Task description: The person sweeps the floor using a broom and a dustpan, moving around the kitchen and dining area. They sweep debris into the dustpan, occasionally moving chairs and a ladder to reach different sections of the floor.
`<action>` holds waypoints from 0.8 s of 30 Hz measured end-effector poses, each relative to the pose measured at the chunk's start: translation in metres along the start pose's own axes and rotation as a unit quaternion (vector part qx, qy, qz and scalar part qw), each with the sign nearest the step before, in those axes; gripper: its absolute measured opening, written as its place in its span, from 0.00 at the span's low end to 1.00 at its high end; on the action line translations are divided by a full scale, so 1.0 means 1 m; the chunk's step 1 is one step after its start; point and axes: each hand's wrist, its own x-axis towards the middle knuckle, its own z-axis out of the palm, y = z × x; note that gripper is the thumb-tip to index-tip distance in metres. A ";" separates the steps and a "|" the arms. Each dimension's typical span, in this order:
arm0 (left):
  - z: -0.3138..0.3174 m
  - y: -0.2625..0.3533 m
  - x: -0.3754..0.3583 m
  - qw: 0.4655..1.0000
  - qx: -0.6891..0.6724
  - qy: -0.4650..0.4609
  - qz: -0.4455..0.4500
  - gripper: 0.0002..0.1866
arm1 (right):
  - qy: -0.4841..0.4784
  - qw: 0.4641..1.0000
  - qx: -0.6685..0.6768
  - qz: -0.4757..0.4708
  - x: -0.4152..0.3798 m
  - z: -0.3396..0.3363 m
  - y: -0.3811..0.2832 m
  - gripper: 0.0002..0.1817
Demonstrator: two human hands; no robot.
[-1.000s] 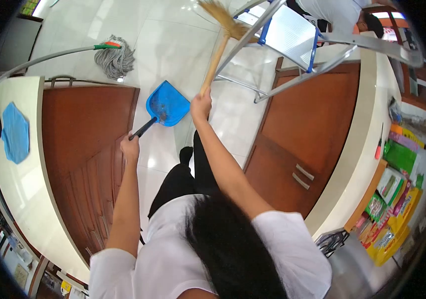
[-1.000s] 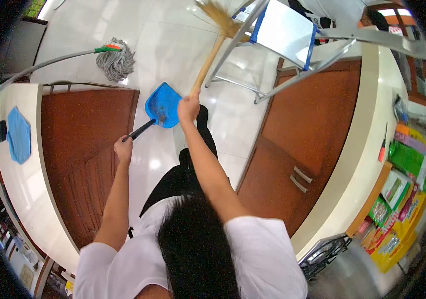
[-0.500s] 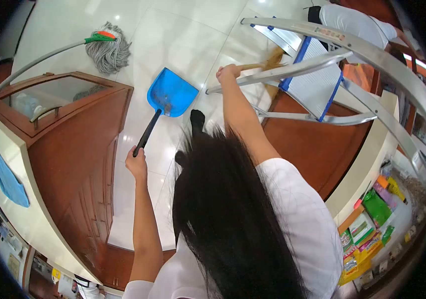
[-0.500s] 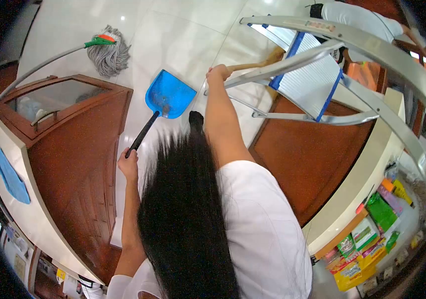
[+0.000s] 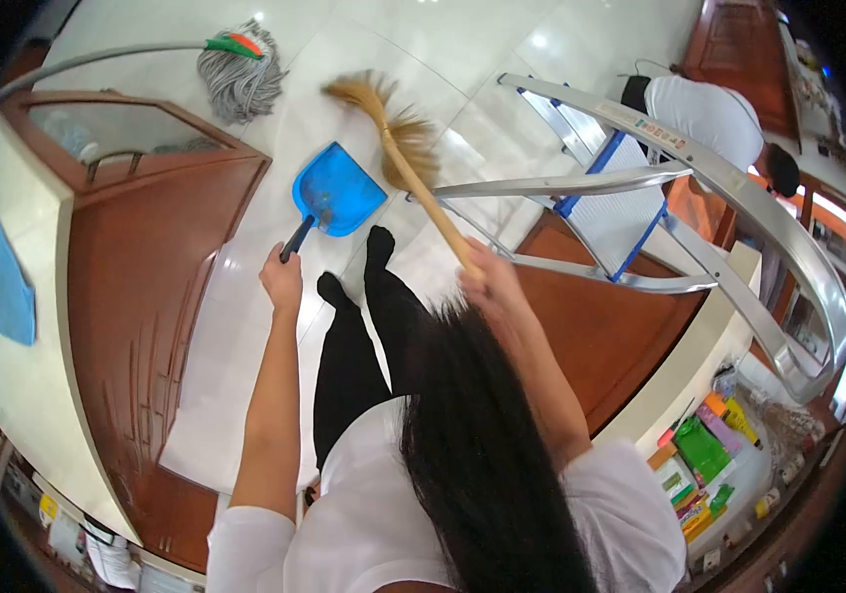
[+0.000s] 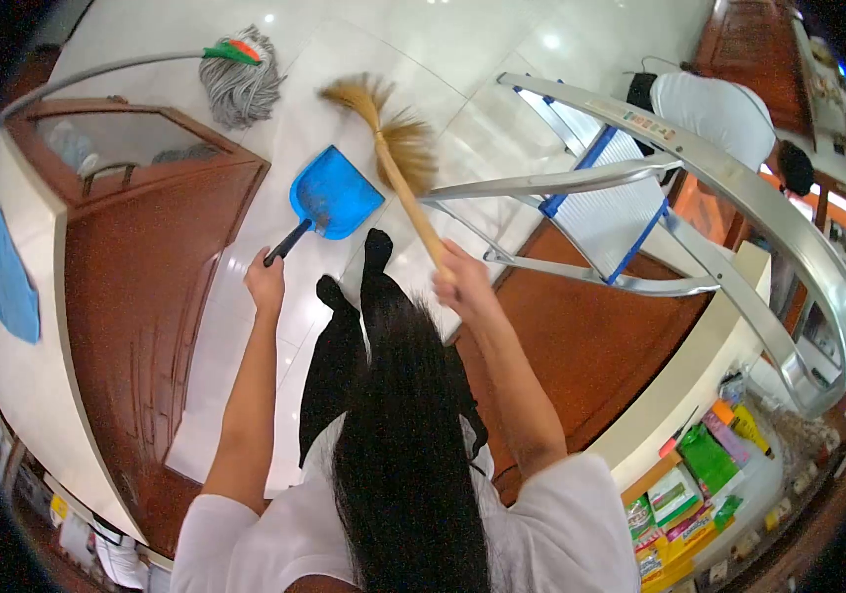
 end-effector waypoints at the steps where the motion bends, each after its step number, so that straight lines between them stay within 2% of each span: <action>1: 0.000 -0.005 0.003 1.000 -0.003 0.009 -0.009 0.17 | 0.022 0.998 -0.048 -0.019 -0.032 -0.002 -0.003 0.24; 3: -0.004 -0.022 0.006 0.999 0.008 -0.034 -0.025 0.14 | 0.029 0.993 -0.108 -0.032 -0.063 -0.004 0.006 0.24; 5: -0.017 -0.031 -0.005 0.999 0.005 -0.005 -0.032 0.14 | 0.107 0.975 -0.171 -0.097 -0.071 -0.003 0.016 0.23; 6: -0.022 -0.037 -0.009 1.000 0.002 0.009 -0.027 0.13 | 0.097 0.975 -0.175 -0.095 -0.056 -0.003 0.018 0.23; 8: -0.031 -0.058 -0.017 0.999 0.008 0.031 -0.013 0.13 | 0.120 0.942 -0.274 -0.153 0.007 -0.005 0.023 0.20; 10: -0.040 -0.072 -0.029 0.999 -0.013 0.050 -0.012 0.12 | 0.106 0.927 -0.298 -0.199 0.080 0.010 0.022 0.19; 12: -0.048 -0.087 -0.034 0.998 -0.014 0.062 -0.027 0.12 | 0.136 0.890 -0.375 -0.220 0.144 0.025 0.032 0.17; 13: -0.050 -0.098 -0.036 0.996 -0.018 0.066 -0.057 0.12 | 0.138 0.832 -0.475 -0.251 0.184 0.017 0.049 0.17; 15: -0.053 -0.123 -0.034 0.994 -0.019 0.068 -0.086 0.12 | 0.133 0.731 -0.632 -0.219 0.199 0.021 0.080 0.16; 16: -0.051 -0.136 -0.030 0.991 -0.033 0.076 -0.104 0.13 | 0.126 0.691 -0.694 -0.159 0.181 0.036 0.097 0.15; 18: -0.047 -0.145 -0.027 0.987 -0.053 0.085 -0.129 0.13 | 0.105 0.696 -0.704 -0.096 0.123 0.047 0.128 0.16; 20: -0.044 -0.146 -0.016 0.980 -0.049 0.094 -0.166 0.14 | 0.049 0.651 -0.754 -0.074 0.079 0.041 0.143 0.16; 21: -0.050 -0.138 -0.017 0.986 -0.020 0.113 -0.125 0.15 | 0.015 0.659 -0.748 -0.077 0.056 0.040 0.132 0.18; 22: -0.051 -0.138 -0.016 0.984 -0.027 0.116 -0.132 0.15 | -0.021 0.665 -0.742 -0.078 0.036 0.030 0.116 0.19; 24: -0.055 -0.140 -0.014 0.984 -0.034 0.113 -0.133 0.15 | -0.033 0.773 -0.629 -0.079 -0.008 -0.008 0.088 0.22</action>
